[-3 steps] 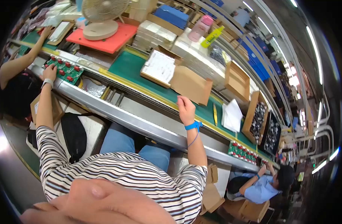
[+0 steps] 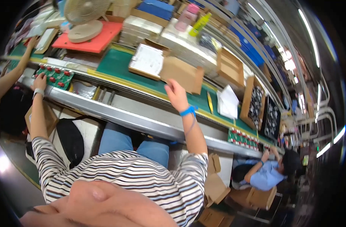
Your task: The person assembles electronic components onto printed circuit boards by hand along an assembly line, taking the components from a cardboard box.
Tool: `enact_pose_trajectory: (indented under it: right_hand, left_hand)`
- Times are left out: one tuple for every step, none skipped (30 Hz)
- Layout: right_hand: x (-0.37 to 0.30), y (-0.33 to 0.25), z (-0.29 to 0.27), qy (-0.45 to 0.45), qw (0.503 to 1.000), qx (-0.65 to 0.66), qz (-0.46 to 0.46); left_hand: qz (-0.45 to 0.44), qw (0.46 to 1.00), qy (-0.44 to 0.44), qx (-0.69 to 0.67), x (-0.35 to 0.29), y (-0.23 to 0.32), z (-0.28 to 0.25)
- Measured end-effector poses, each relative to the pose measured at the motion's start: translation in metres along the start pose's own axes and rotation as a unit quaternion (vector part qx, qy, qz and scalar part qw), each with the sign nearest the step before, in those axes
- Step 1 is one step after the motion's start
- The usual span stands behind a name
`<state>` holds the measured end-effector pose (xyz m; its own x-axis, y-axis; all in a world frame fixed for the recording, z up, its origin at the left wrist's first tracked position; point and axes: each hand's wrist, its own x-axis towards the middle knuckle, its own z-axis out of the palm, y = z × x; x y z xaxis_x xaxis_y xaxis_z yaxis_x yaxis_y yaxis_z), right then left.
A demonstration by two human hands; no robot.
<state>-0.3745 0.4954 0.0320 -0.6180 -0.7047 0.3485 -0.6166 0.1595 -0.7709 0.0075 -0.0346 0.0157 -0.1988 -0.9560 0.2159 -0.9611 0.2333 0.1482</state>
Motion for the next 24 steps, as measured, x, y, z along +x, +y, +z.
enact_pose_trajectory:
  right_hand:
    - [0.011, -0.009, -0.011, -0.019, 0.999, -0.028, 0.003]
    - [0.025, -0.011, -0.02, -0.021, 0.998, -0.05, -0.012]
    - [0.038, -0.012, -0.031, -0.033, 0.996, -0.081, -0.015]
    - [0.051, -0.003, -0.031, -0.046, 0.997, -0.032, 0.044]
    - [0.065, 0.008, -0.029, -0.062, 0.993, 0.02, 0.101]
    - [0.077, 0.021, -0.028, -0.066, 0.991, 0.008, 0.117]
    - [0.089, 0.031, -0.025, -0.073, 0.989, -0.003, 0.13]
    - [0.1, 0.036, -0.02, -0.069, 0.989, -0.001, 0.129]
    - [0.108, 0.039, -0.017, -0.083, 0.981, 0.011, 0.174]
    - [0.115, 0.042, -0.018, -0.093, 0.971, 0.02, 0.22]
    - [0.122, 0.044, -0.019, -0.085, 0.972, 0.02, 0.22]
    - [0.128, 0.044, -0.016, -0.097, 0.97, 0.02, 0.222]
    - [0.132, 0.042, -0.014, -0.109, 0.968, 0.019, 0.224]
    - [0.134, 0.04, -0.013, -0.105, 0.969, 0.021, 0.222]
    - [0.136, 0.036, -0.01, -0.124, 0.964, 0.023, 0.232]
    - [0.137, 0.033, -0.01, -0.142, 0.959, 0.024, 0.243]
    - [0.139, 0.027, -0.013, -0.172, 0.955, -0.001, 0.243]
    - [0.141, 0.03, -0.015, -0.168, 0.956, -0.001, 0.241]
    - [0.142, 0.038, -0.017, -0.192, 0.95, 0.013, 0.245]
    - [0.144, 0.045, -0.021, -0.217, 0.944, 0.027, 0.248]
    - [0.146, 0.045, -0.018, -0.234, 0.932, 0.046, 0.272]
    - [0.146, 0.044, -0.018, -0.234, 0.933, 0.047, 0.27]
    - [0.147, 0.044, -0.019, -0.258, 0.924, 0.057, 0.275]
    - [0.146, 0.044, -0.02, -0.283, 0.915, 0.066, 0.28]
  left_hand:
    - [0.01, 0.999, -0.018, -0.024, -0.01, -0.002, 0.013]
    - [0.02, 0.998, -0.03, -0.045, -0.018, -0.002, 0.02]
    - [0.023, 0.998, -0.034, -0.051, -0.029, 0.001, 0.028]
    - [0.03, 0.998, -0.031, -0.053, -0.03, 0.004, 0.028]
    - [0.042, 0.997, -0.029, -0.052, -0.035, 0.011, 0.027]
    - [0.05, 0.996, -0.037, -0.068, -0.039, 0.018, 0.026]
    - [0.054, 0.994, -0.044, -0.084, -0.043, 0.022, 0.026]
    - [0.062, 0.993, -0.044, -0.09, -0.045, 0.023, 0.029]
    - [0.075, 0.992, -0.047, -0.087, -0.05, 0.026, 0.028]
    - [0.091, 0.991, -0.051, -0.088, -0.057, 0.036, 0.026]
    - [0.104, 0.989, -0.048, -0.092, -0.066, 0.048, 0.023]
    - [0.128, 0.984, -0.039, -0.114, -0.075, 0.048, 0.019]
    - [0.142, 0.982, -0.04, -0.115, -0.085, 0.051, 0.016]
    - [0.157, 0.98, -0.041, -0.116, -0.094, 0.056, 0.013]
    - [0.18, 0.975, -0.04, -0.126, -0.109, 0.062, 0.002]
    - [0.205, 0.968, -0.04, -0.138, -0.125, 0.072, -0.007]
    - [0.236, 0.958, -0.035, -0.16, -0.139, 0.081, -0.016]
    - [0.26, 0.944, -0.05, -0.196, -0.153, 0.092, -0.027]
    - [0.279, 0.938, -0.056, -0.197, -0.161, 0.103, -0.029]
    - [0.297, 0.932, -0.062, -0.198, -0.168, 0.114, -0.029]
    - [0.311, 0.926, -0.069, -0.204, -0.179, 0.119, -0.033]
    - [0.326, 0.919, -0.076, -0.211, -0.189, 0.126, -0.037]
    - [0.333, 0.908, -0.115, -0.228, -0.196, 0.132, -0.041]
    - [0.344, 0.906, -0.116, -0.219, -0.203, 0.137, -0.04]
